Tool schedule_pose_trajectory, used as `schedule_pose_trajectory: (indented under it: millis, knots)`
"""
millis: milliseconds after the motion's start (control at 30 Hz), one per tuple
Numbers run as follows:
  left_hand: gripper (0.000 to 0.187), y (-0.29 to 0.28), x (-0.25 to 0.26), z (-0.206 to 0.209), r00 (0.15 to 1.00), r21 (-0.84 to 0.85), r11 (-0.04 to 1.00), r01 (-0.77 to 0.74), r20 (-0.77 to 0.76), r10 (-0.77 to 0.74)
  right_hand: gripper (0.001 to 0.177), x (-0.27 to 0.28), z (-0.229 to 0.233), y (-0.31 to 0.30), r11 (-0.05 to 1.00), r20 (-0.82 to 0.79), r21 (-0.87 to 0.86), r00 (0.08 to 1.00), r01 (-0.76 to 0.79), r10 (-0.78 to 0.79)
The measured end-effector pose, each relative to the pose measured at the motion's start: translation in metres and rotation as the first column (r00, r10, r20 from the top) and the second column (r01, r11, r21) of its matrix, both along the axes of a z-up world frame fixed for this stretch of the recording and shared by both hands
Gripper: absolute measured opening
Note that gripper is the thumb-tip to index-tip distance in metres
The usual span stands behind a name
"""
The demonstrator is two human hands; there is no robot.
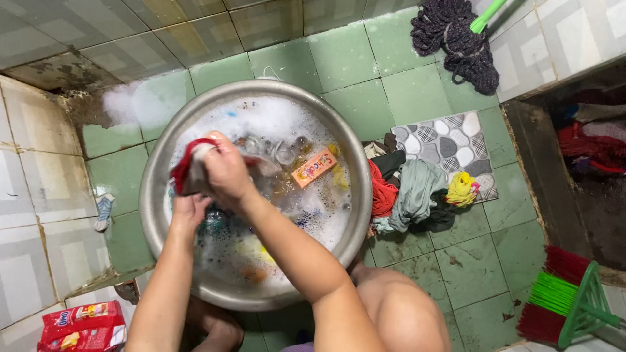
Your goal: Hand-washing various items of clothing in a metal basin using a scrub brush and soap.
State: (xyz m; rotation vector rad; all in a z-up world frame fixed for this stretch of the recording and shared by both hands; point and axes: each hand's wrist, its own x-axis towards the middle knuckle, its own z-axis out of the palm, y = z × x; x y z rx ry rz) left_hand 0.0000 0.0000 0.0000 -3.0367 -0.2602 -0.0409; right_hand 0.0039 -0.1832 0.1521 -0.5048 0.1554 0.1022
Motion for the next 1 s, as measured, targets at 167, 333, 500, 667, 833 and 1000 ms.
schedule_pose_trajectory:
  millis: [167,333,500,667,833,1000]
  knots:
    - [0.018,-0.052,0.013,0.045,0.991,0.81,0.582,0.068,0.011,-0.132,0.017,-0.017,0.082,0.008,0.996,0.235,0.083,0.972,-0.041,0.021]
    - [0.018,-0.044,0.002,0.02,0.977,0.339,-0.936,0.091,0.151,0.15,0.02,-0.02,0.06,0.021,0.997,0.22,0.041,0.974,-0.067,0.056]
    - [0.04,-0.094,-0.034,0.157,0.914,-0.607,-0.763,-0.221,-0.401,0.054,0.031,-0.022,0.03,0.003,0.862,0.336,-0.495,0.939,0.114,0.069]
    - [0.056,-0.068,-0.046,0.143,0.992,-0.621,-0.775,-0.119,-0.1,-0.072,0.055,-0.057,0.032,-0.02,-0.276,0.434,-0.876,0.896,0.395,-0.098]
    - [0.074,-0.029,-0.049,0.103,0.941,-0.856,-0.4,-0.327,-0.257,-0.219,0.033,-0.065,-0.046,-0.01,0.675,-0.077,-0.719,0.946,0.167,-0.316]
    - [0.079,-0.024,-0.041,0.14,0.903,-0.856,-0.295,-0.425,-0.381,-0.196,0.031,-0.065,0.028,-0.04,0.952,-0.212,-0.27,0.956,0.142,-0.203]
